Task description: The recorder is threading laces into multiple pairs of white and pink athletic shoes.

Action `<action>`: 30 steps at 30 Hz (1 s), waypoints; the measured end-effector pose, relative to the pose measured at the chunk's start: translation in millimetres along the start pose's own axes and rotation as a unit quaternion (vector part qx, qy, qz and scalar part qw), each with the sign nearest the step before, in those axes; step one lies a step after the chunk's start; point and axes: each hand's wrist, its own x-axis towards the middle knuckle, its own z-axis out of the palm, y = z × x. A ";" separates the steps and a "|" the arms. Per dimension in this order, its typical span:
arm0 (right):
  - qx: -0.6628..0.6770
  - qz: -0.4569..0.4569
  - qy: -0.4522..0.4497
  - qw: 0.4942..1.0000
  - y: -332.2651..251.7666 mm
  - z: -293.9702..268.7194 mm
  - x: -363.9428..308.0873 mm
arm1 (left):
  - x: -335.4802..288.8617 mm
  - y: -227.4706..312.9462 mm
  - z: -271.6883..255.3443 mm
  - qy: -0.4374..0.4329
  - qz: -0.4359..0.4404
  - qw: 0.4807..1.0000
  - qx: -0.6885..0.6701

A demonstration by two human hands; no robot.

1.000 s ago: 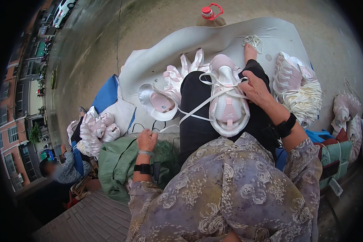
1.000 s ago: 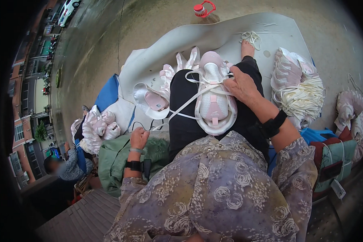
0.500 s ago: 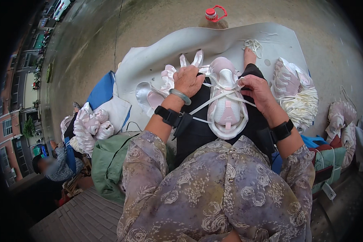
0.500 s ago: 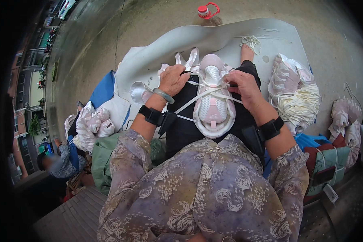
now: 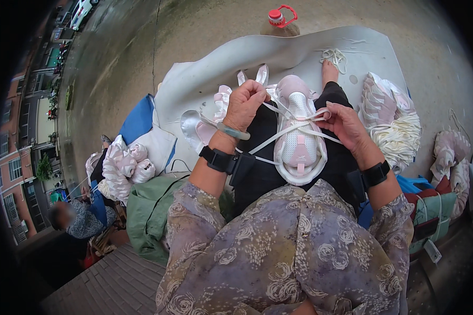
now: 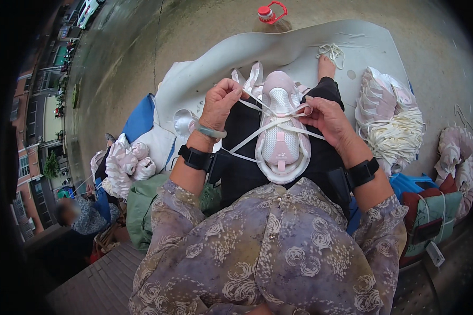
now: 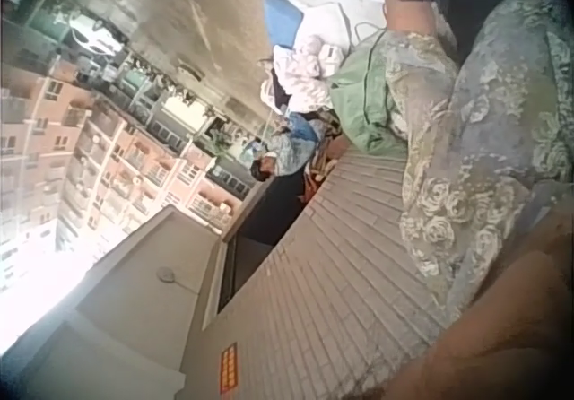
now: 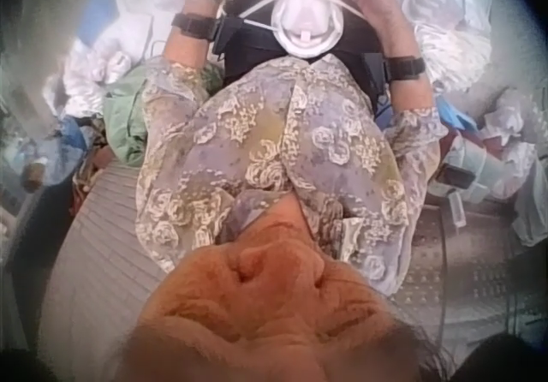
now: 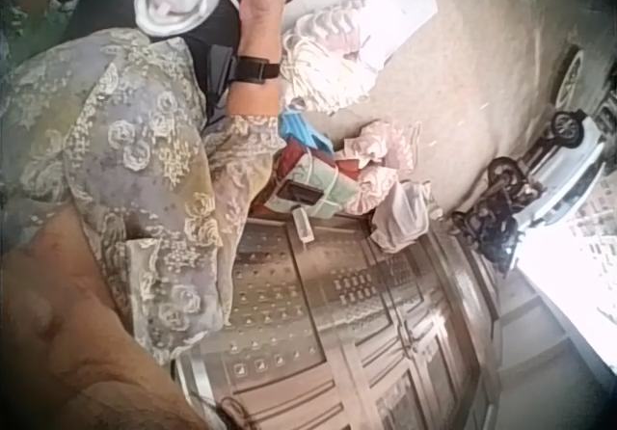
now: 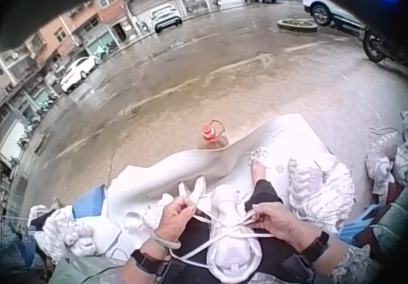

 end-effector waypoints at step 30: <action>-0.573 -0.156 -0.059 0.803 -7.6 22.7 -66.3 | -34.6 49.3 23.9 -0.145 0.308 0.884 0.319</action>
